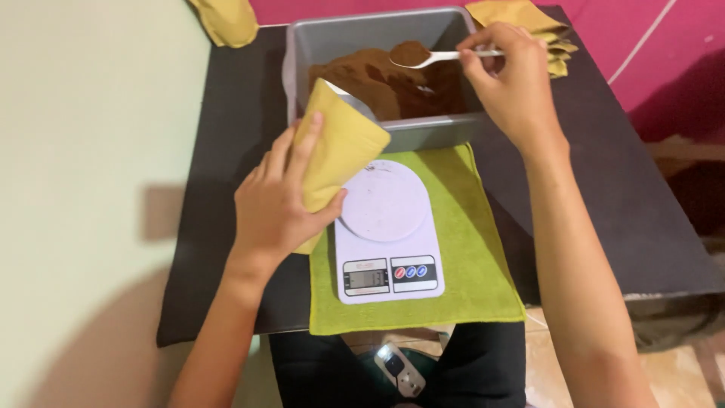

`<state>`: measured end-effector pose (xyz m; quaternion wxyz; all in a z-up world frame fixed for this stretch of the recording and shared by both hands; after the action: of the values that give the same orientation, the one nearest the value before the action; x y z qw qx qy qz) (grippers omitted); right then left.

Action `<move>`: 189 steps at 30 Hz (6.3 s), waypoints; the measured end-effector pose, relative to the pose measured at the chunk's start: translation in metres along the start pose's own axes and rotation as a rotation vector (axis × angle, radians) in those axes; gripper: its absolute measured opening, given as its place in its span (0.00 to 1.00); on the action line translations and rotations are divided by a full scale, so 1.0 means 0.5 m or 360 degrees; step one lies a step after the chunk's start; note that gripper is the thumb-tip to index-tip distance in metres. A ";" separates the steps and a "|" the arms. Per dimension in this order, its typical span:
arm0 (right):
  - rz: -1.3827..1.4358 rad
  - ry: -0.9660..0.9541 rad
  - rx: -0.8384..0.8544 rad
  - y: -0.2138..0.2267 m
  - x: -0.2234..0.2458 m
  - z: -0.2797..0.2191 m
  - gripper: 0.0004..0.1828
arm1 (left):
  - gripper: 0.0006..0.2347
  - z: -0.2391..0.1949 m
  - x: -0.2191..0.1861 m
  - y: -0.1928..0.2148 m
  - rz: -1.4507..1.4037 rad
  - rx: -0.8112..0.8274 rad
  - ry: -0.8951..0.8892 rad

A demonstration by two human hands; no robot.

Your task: Packaging coffee powder by scooping it from a bulk container into individual pouches and weighing them on a digital scale.

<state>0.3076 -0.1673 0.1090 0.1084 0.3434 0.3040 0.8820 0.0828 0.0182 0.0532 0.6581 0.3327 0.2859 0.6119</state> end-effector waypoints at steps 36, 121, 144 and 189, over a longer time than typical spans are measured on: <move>-0.0004 0.0064 0.0018 -0.014 0.123 -0.014 0.03 | 0.45 -0.018 0.024 0.013 -0.0062 -0.0152 0.0258; -0.0039 0.0073 -0.0263 -0.012 -0.033 -0.068 0.04 | 0.06 0.050 0.097 -0.027 -0.0607 -0.0637 -0.0080; -0.0043 0.0025 -0.0228 -0.018 -0.043 -0.065 0.04 | 0.05 0.050 0.099 -0.028 -0.0631 -0.0631 -0.0074; -0.0041 -0.0001 -0.0185 -0.020 -0.042 -0.064 0.04 | 0.05 0.052 0.095 -0.022 -0.0690 -0.0624 -0.0066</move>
<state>0.3014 -0.1826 0.0730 0.1397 0.3329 0.2567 0.8965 0.1142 0.0628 0.0620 0.8310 0.1427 0.2131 0.4936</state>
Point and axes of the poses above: each hand's wrist, its own z-axis towards the middle knuckle, its own y-axis out of the back of the hand, x = y × z, the point moved 10 cm from there along z, towards the middle knuckle, and after that the axes turned 12 degrees about -y, right-handed, at the moved point
